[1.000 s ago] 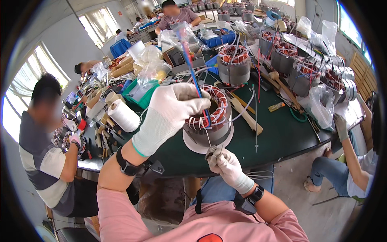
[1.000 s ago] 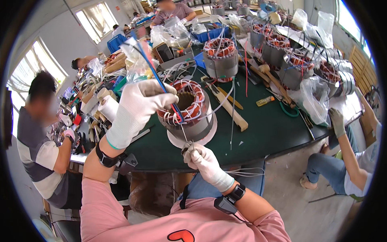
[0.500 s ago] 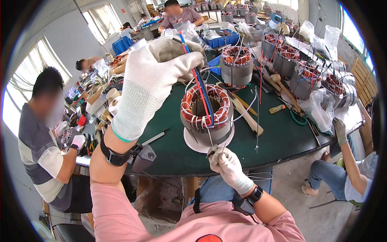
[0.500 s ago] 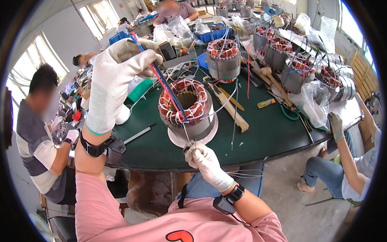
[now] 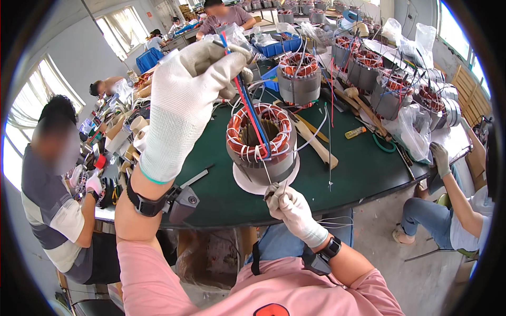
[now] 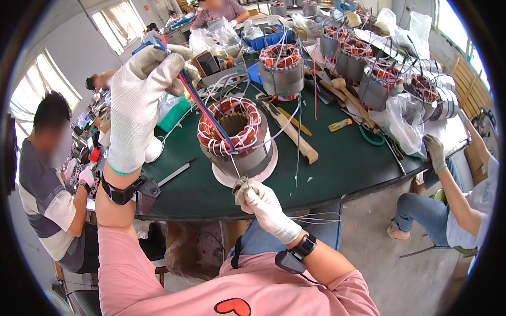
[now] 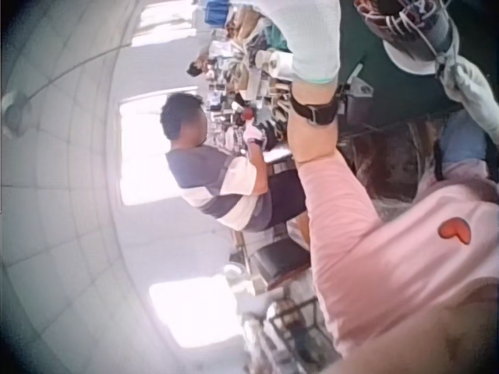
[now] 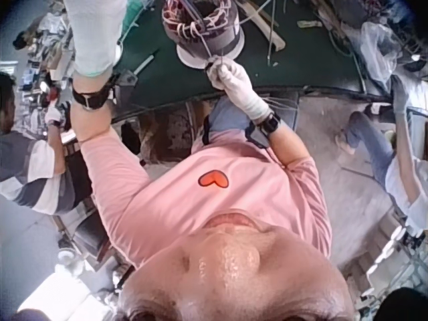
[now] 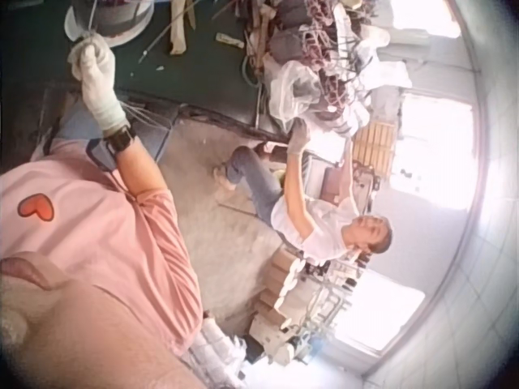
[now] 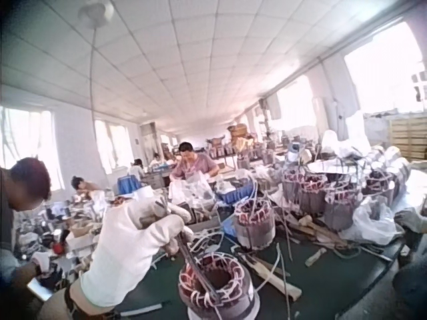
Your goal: Tying and securing copper wires on an electric motor stator in a production environment.
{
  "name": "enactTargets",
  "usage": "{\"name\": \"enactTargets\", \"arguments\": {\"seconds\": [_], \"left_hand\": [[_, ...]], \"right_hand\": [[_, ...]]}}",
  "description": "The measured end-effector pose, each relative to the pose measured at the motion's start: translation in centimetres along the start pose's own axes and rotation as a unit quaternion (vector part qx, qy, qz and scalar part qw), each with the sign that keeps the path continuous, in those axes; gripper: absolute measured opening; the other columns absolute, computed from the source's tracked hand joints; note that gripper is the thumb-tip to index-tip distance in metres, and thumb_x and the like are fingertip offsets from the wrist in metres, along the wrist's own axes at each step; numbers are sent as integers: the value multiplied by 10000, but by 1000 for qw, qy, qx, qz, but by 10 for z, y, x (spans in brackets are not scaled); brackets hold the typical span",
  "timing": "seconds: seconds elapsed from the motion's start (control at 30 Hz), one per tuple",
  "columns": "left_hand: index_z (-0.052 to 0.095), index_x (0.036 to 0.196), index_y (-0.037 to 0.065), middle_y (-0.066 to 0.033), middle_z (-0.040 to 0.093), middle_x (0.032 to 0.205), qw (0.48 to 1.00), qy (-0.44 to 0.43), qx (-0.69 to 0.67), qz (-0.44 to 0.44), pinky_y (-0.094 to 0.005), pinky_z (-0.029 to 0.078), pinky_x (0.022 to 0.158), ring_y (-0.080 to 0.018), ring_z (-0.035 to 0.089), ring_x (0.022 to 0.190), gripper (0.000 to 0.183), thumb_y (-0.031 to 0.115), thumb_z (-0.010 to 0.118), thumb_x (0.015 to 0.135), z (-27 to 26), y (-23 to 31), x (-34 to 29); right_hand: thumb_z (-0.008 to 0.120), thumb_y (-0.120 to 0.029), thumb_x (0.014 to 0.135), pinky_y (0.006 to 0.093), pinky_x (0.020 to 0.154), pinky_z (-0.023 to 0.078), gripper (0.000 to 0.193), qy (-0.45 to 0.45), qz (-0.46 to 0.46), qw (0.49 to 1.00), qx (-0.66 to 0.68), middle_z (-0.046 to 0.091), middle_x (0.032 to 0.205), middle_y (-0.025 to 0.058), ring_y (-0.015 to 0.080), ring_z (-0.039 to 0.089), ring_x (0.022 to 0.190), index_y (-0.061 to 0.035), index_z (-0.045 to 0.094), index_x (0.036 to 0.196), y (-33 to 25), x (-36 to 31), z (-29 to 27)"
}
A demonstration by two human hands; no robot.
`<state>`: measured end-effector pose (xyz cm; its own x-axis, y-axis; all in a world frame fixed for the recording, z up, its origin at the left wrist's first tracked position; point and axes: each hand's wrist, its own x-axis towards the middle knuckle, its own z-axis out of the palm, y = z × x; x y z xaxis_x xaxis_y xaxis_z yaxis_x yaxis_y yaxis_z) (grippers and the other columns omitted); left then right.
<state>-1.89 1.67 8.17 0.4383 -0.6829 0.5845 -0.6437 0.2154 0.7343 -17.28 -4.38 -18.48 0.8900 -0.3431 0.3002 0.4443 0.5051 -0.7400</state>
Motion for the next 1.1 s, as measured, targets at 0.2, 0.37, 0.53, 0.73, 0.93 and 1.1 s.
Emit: {"name": "enactTargets", "arguments": {"seconds": [0.2,0.37,0.53,0.73,0.93,1.1], "left_hand": [[612,1188,-25,-107,723,1036,987,-68,2,146,-288,539,794,-164,691,906,337,255,610,1000,15,-40,-3],[564,1328,60,-237,549,1354,872,-280,378,137,-443,372,1116,-403,499,1294,508,192,694,856,2,-82,-56],[596,1264,72,-162,584,1203,894,-222,348,176,-471,354,1103,-380,491,1227,439,203,684,854,15,-114,-69],[619,1155,97,-81,603,941,914,-160,290,235,-455,380,979,-332,541,993,378,216,706,806,13,-133,-77],[638,1160,60,-104,606,1028,913,-188,288,217,-450,372,1029,-351,516,1085,372,156,700,805,17,-125,-69],[648,966,17,-87,541,904,938,-116,295,144,-351,422,859,-243,522,895,221,71,729,767,33,-124,-73]], "right_hand": [[588,-440,1008,199,555,261,402,-18,-25,999,-42,515,812,-32,31,345,616,-44,617,948,-5,8,-7],[571,-430,1020,200,558,256,395,20,1,999,-45,518,812,-35,25,343,621,-51,631,926,-9,8,-9],[552,-412,1031,224,492,250,357,48,-34,990,132,368,683,-65,50,271,527,-106,531,850,-33,5,20],[508,-363,1054,224,463,260,331,155,146,937,275,399,651,-58,56,313,503,-120,516,829,-105,37,82],[563,-340,1026,241,677,452,348,68,-33,966,-248,632,811,45,78,544,740,2,620,1000,-33,8,-4],[524,-304,1046,225,639,447,365,102,24,984,-145,638,801,37,73,558,707,28,659,1116,-72,-25,-3]]}}
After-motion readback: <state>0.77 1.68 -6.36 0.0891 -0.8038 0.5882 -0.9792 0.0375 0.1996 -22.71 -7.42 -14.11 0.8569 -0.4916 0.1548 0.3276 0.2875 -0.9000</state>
